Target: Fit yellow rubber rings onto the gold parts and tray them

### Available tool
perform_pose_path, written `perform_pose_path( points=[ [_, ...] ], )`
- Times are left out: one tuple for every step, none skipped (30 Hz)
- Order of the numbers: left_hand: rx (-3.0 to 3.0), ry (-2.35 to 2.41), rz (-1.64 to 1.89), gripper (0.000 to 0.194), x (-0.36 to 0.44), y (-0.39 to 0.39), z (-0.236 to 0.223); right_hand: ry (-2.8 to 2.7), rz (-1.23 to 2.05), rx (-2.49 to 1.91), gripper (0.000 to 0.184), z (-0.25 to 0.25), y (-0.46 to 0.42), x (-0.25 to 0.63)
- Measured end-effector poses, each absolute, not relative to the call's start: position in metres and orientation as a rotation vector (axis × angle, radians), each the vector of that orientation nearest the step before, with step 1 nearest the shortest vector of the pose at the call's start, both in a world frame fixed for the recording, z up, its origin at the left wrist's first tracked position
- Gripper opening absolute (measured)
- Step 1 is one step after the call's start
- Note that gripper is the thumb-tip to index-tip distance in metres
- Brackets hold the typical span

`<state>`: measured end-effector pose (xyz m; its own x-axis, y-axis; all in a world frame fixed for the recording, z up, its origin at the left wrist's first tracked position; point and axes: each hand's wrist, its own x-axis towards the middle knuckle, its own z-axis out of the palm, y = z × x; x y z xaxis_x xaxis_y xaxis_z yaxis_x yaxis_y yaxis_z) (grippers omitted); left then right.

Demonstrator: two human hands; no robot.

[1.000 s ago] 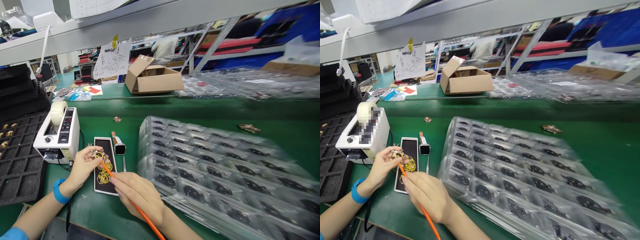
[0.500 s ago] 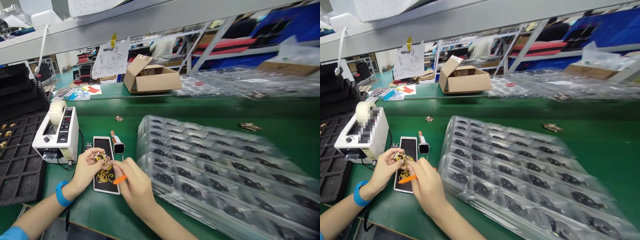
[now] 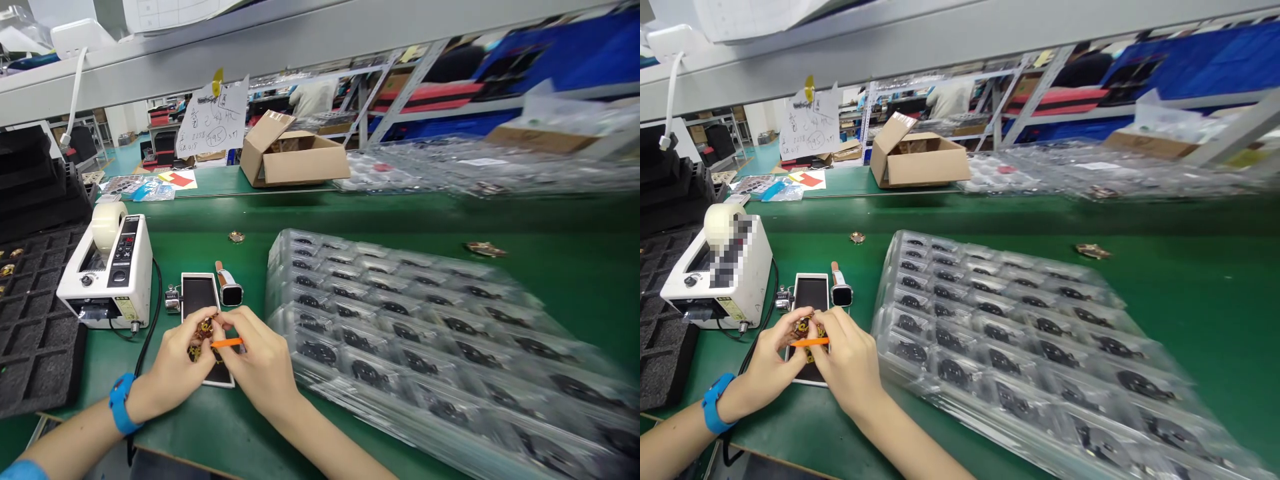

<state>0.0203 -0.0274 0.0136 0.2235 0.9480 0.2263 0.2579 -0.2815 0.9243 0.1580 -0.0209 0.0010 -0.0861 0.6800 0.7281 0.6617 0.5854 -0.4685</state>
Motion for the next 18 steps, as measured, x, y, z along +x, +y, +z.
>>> perform_pose_path(
  points=[
    [1.732,1.134,1.086,0.046,0.020,-0.027,0.014,-1.790,0.040,-1.085,0.012,0.002,-0.021,0.158],
    [1.747,1.141,1.079,0.045,0.020,-0.027,0.014,-1.794,0.061,-1.059,0.012,0.003,-0.021,0.158],
    [1.754,1.155,1.075,0.044,0.020,-0.026,0.014,-1.792,0.089,-1.027,0.012,0.004,-0.021,0.158],
    [1.757,1.171,1.071,0.044,0.019,-0.025,0.015,-1.787,0.125,-0.993,0.012,0.005,-0.022,0.158],
    [1.762,1.187,1.068,0.043,0.019,-0.024,0.015,-1.776,0.168,-0.963,0.013,0.006,-0.023,0.158],
    [1.770,1.200,1.068,0.043,0.019,-0.023,0.015,-1.761,0.217,-0.939,0.013,0.008,-0.024,0.157],
    [1.779,1.211,1.074,0.042,0.018,-0.022,0.015,-1.746,0.275,-0.923,0.014,0.009,-0.025,0.157],
    [1.781,1.223,1.091,0.042,0.017,-0.021,0.015,-1.729,0.339,-0.917,0.014,0.010,-0.026,0.156],
    [1.771,1.236,1.117,0.042,0.016,-0.019,0.015,-1.709,0.408,-0.920,0.015,0.012,-0.028,0.156],
    [1.744,1.249,1.149,0.041,0.015,-0.017,0.015,-1.687,0.484,-0.933,0.016,0.013,-0.029,0.156],
    [1.703,1.265,1.183,0.041,0.014,-0.015,0.014,-1.666,0.567,-0.955,0.017,0.014,-0.030,0.157],
    [1.652,1.281,1.213,0.042,0.013,-0.012,0.014,-1.647,0.659,-0.981,0.017,0.014,-0.030,0.157],
    [1.601,1.292,1.232,0.043,0.011,-0.010,0.013,-1.631,0.752,-1.009,0.017,0.014,-0.030,0.158],
    [1.551,1.293,1.245,0.044,0.010,-0.008,0.013,-1.624,0.837,-1.041,0.018,0.013,-0.029,0.159],
    [1.498,1.282,1.255,0.044,0.009,-0.006,0.013,-1.630,0.908,-1.075,0.020,0.012,-0.028,0.159],
    [1.440,1.256,1.264,0.044,0.009,-0.005,0.014,-1.650,0.954,-1.110,0.022,0.011,-0.026,0.160],
    [1.377,1.215,1.269,0.043,0.009,-0.003,0.015,-1.686,0.977,-1.143,0.024,0.008,-0.024,0.161],
    [1.311,1.168,1.272,0.041,0.009,-0.002,0.016,-1.732,0.984,-1.175,0.025,0.006,-0.022,0.162]
  ],
)
